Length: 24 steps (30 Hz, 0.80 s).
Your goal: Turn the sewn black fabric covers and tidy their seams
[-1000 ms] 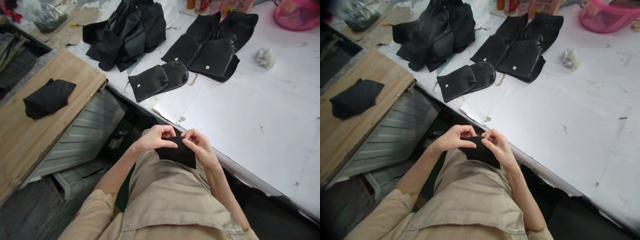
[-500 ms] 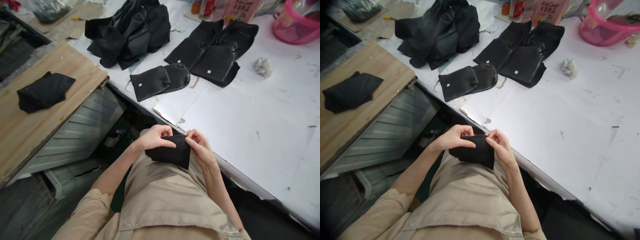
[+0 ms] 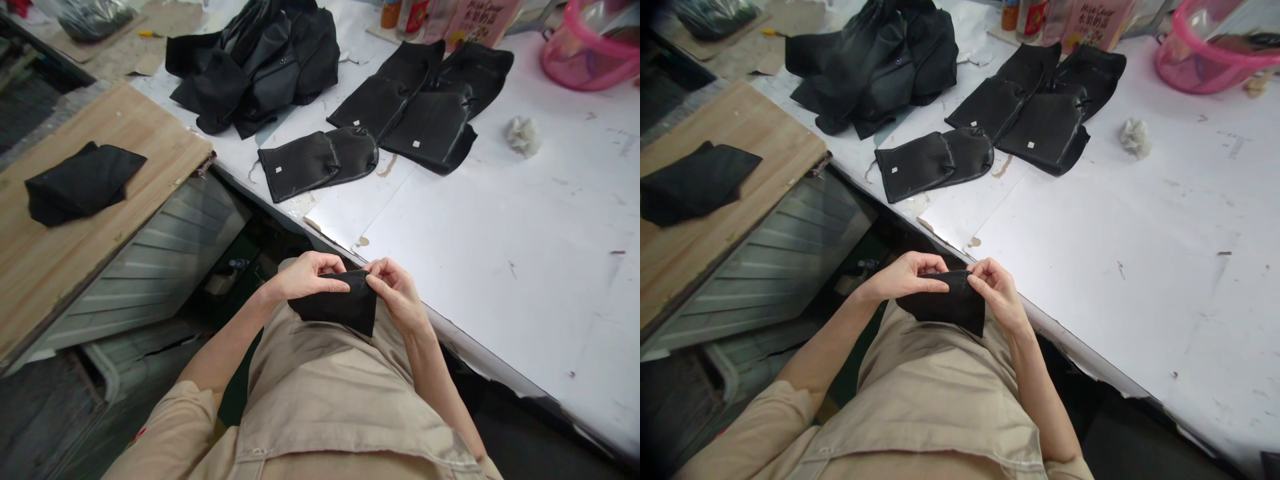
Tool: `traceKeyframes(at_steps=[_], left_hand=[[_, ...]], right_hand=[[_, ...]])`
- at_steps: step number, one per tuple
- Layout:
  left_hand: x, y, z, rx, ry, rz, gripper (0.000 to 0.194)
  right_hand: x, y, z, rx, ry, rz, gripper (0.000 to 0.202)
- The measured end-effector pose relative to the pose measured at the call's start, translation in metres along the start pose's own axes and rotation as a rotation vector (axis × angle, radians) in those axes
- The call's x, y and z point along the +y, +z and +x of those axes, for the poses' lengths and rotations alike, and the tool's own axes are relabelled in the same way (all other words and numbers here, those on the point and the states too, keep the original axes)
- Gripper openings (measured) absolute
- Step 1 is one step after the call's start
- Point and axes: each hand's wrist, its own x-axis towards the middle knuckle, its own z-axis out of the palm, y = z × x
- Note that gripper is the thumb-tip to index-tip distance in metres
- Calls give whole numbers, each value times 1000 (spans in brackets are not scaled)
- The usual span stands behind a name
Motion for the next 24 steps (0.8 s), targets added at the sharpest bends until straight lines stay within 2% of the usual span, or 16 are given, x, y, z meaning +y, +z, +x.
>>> traceKeyframes(at_steps=[5,7,11,14,17,21,24], left_hand=[[17,-7,-5,26,190,291,32],[24,-5,-4,60,213,329,35],[26,0,-2,89,145,95,38],[17,-5,-6,130,66,-167,38],[5,-15,-13,237,35,-327,38],[-6,-21,-18,282,21,-345,35],[-8,-20,-19,310,11,-288,36]], right_hand=[[-15,12,2,-72,-49,-22,19],[-22,21,4,-99,-68,-21,18],[-28,30,7,-102,-105,-88,19],[-22,20,2,-131,-67,-230,20],[-9,3,-7,-153,2,-390,22],[6,-8,-17,-87,35,-415,24],[8,-9,-19,-35,42,-362,27]])
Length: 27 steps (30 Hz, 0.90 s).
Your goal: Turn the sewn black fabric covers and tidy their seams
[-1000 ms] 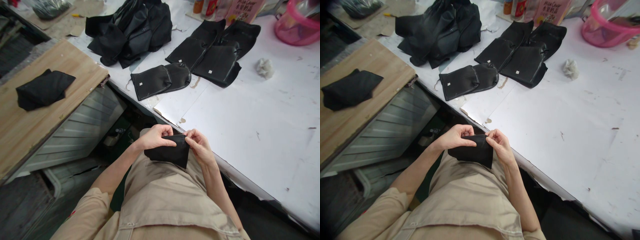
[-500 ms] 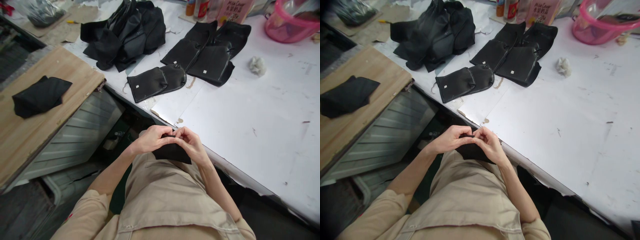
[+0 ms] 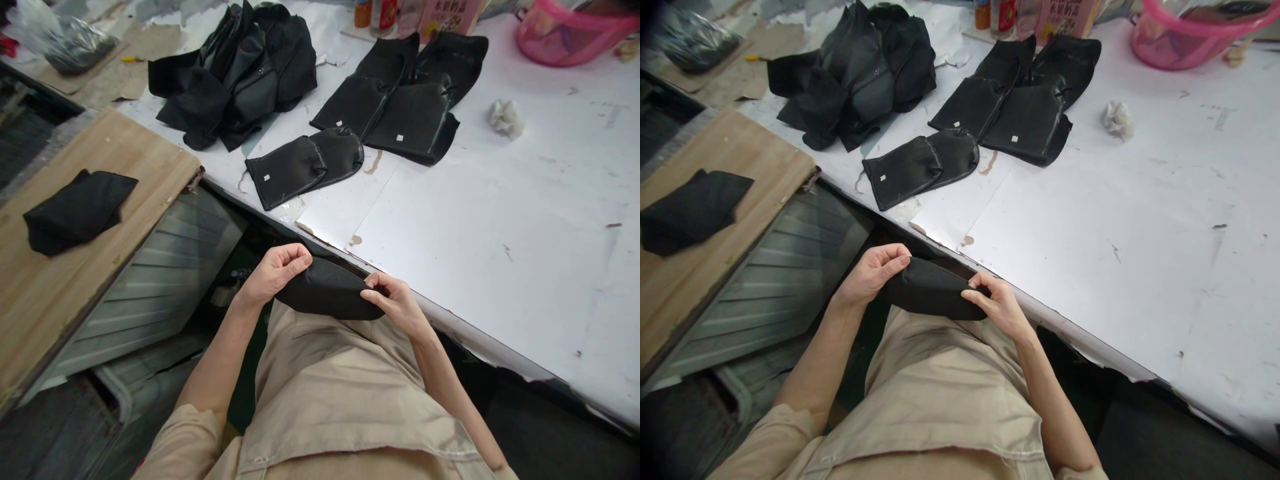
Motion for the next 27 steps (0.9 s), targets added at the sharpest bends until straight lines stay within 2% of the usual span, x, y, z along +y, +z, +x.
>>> traceKeyframes(at_steps=[3,6,10,15,17,22,27], left_hand=[[0,1,-2,22,-1,57,37],[1,3,-3,16,23,114,38],[1,10,-4,-28,74,198,38],[3,13,-4,-67,124,297,36],[3,12,-5,-69,138,319,35],[1,12,-4,-96,160,351,34],[3,19,-3,-129,159,346,34]], right_hand=[[-5,-3,0,18,-18,-12,29],[-13,-5,3,-33,-92,-108,26],[-24,5,11,-81,-235,-179,15],[-34,29,19,63,-348,-126,18],[-36,33,20,88,-366,-121,18],[-37,33,19,39,-335,-104,12],[-40,37,20,85,-338,-88,14]])
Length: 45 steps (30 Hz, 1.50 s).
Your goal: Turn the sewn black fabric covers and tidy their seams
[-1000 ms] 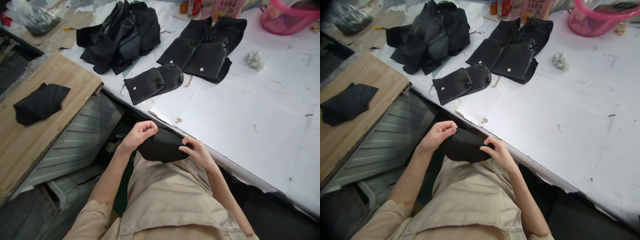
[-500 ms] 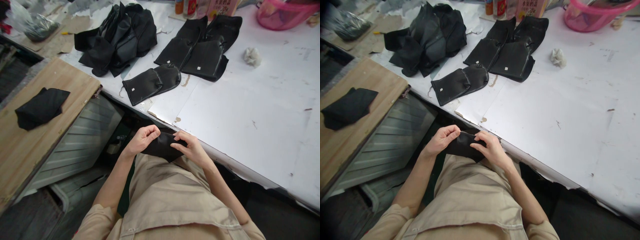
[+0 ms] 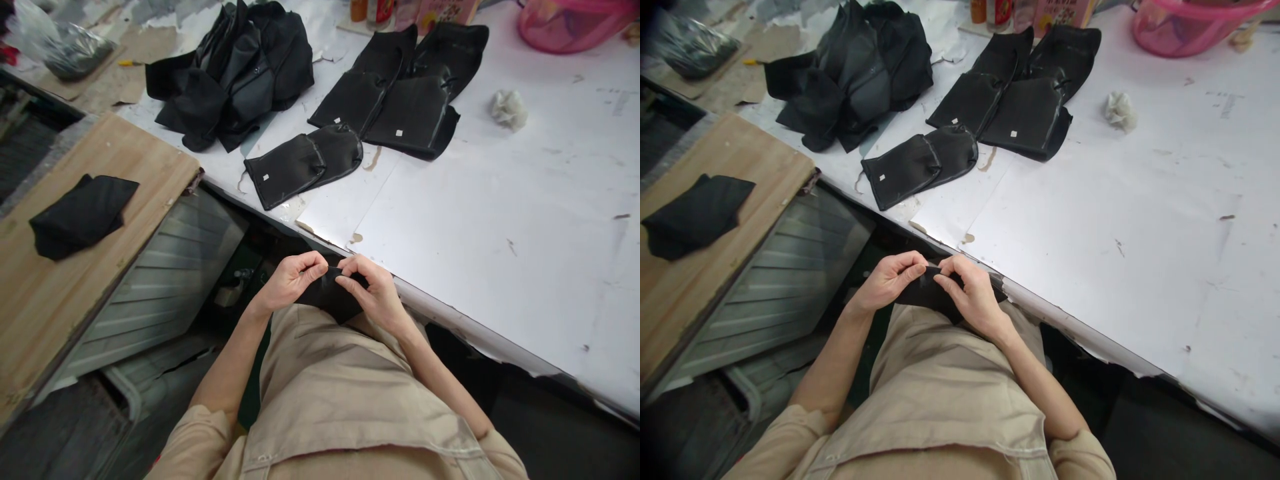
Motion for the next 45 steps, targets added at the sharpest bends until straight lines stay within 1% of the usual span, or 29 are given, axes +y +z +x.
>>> traceKeyframes(at_steps=[3,6,10,13,17,19,22,24,26,28,30,32,33,35,37,38,40,42,45], left_hand=[[2,1,1,11,-9,-27,34],[2,1,2,15,-12,-72,35],[2,0,3,-28,-60,-118,34],[6,-2,4,-61,-94,-80,31],[9,-4,5,-86,-46,-2,28],[7,-6,5,-62,-55,-32,28],[0,-11,2,50,-86,-176,29],[-6,-13,0,105,-97,-288,30],[-11,-14,-2,135,-92,-385,33],[-15,-14,-2,162,-81,-463,34],[-18,-12,-1,191,-80,-516,35],[-19,-10,-1,214,-95,-536,36],[-20,-9,-1,226,-103,-535,36],[-20,-6,-2,255,-108,-526,36],[-20,-2,-5,294,-89,-522,36],[-20,0,-6,312,-78,-525,36],[-21,4,-9,338,-63,-540,36],[-24,8,-12,349,-62,-571,35],[-30,11,-13,338,-48,-637,34]], right_hand=[[-2,1,1,24,51,-13,15],[-4,0,2,20,93,-39,15],[-5,-2,6,-11,128,-74,16],[-6,-1,8,-19,127,-92,18],[-5,3,10,-51,137,-83,21],[-2,1,9,-27,154,-89,22],[7,-13,4,47,176,-74,20],[14,-28,-2,46,189,-53,19],[22,-44,-9,45,226,-39,18],[30,-55,-16,83,282,27,19],[37,-58,-23,124,325,128,24],[42,-52,-28,182,333,195,32],[44,-47,-29,233,331,209,35],[46,-36,-30,373,338,250,39],[43,-26,-29,494,382,350,40],[41,-22,-28,530,415,414,40],[35,-18,-25,568,482,534,38],[30,-18,-24,594,525,599,36],[25,-22,-22,634,521,631,33]])
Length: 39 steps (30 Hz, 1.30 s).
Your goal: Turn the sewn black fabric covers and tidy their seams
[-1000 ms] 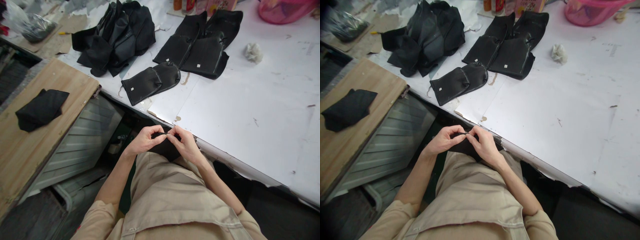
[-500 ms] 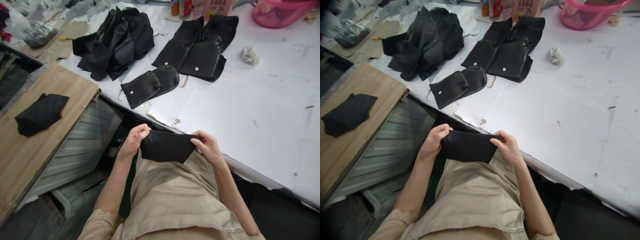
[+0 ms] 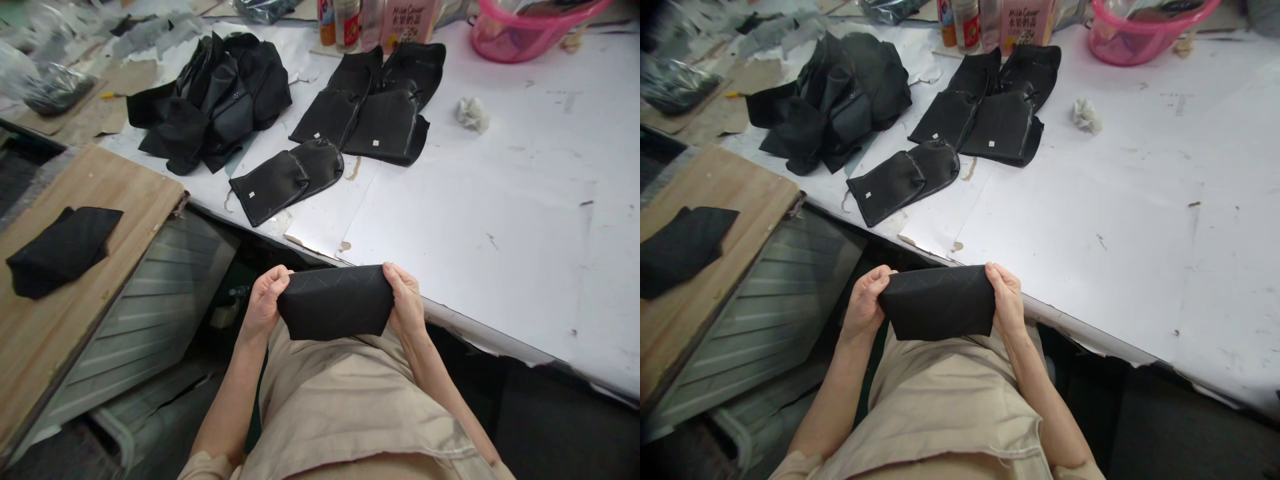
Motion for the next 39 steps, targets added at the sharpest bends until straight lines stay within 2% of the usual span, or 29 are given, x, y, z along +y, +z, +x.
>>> traceKeyframes(at_steps=[4,8,10,12,14,17,20,23,25,28,31,35,37,39], left_hand=[[-7,-2,2,-38,-11,-41,33],[-11,-9,5,-88,-19,31,36],[-10,-17,6,-143,-17,168,38],[-5,-24,10,-207,-4,395,38],[3,-23,14,-258,44,648,37],[14,0,23,-368,203,914,33],[18,38,34,-561,396,957,35],[18,61,42,-664,430,903,42],[18,60,44,-697,405,920,43],[19,40,44,-713,313,957,46],[16,17,39,-682,128,863,48],[3,6,27,-467,-77,480,48],[-1,7,20,-364,-100,285,44],[-1,9,12,-315,-104,167,37]], right_hand=[[-5,-1,1,-17,-18,20,32],[-9,-2,3,-60,-69,-71,35],[-13,-5,4,-87,-121,-182,40],[-17,-6,4,-109,-213,-351,45],[-21,-5,4,-126,-324,-534,48],[-20,5,0,-198,-428,-708,49],[-17,20,-6,-310,-514,-785,46],[-22,24,-11,-320,-603,-808,45],[-29,16,-11,-253,-596,-784,46],[-37,-8,-6,-94,-515,-666,47],[-35,-28,3,23,-402,-480,46],[-20,-30,13,92,-202,-233,43],[-12,-27,17,150,-138,-124,40],[-5,-27,19,188,-104,-58,38]])
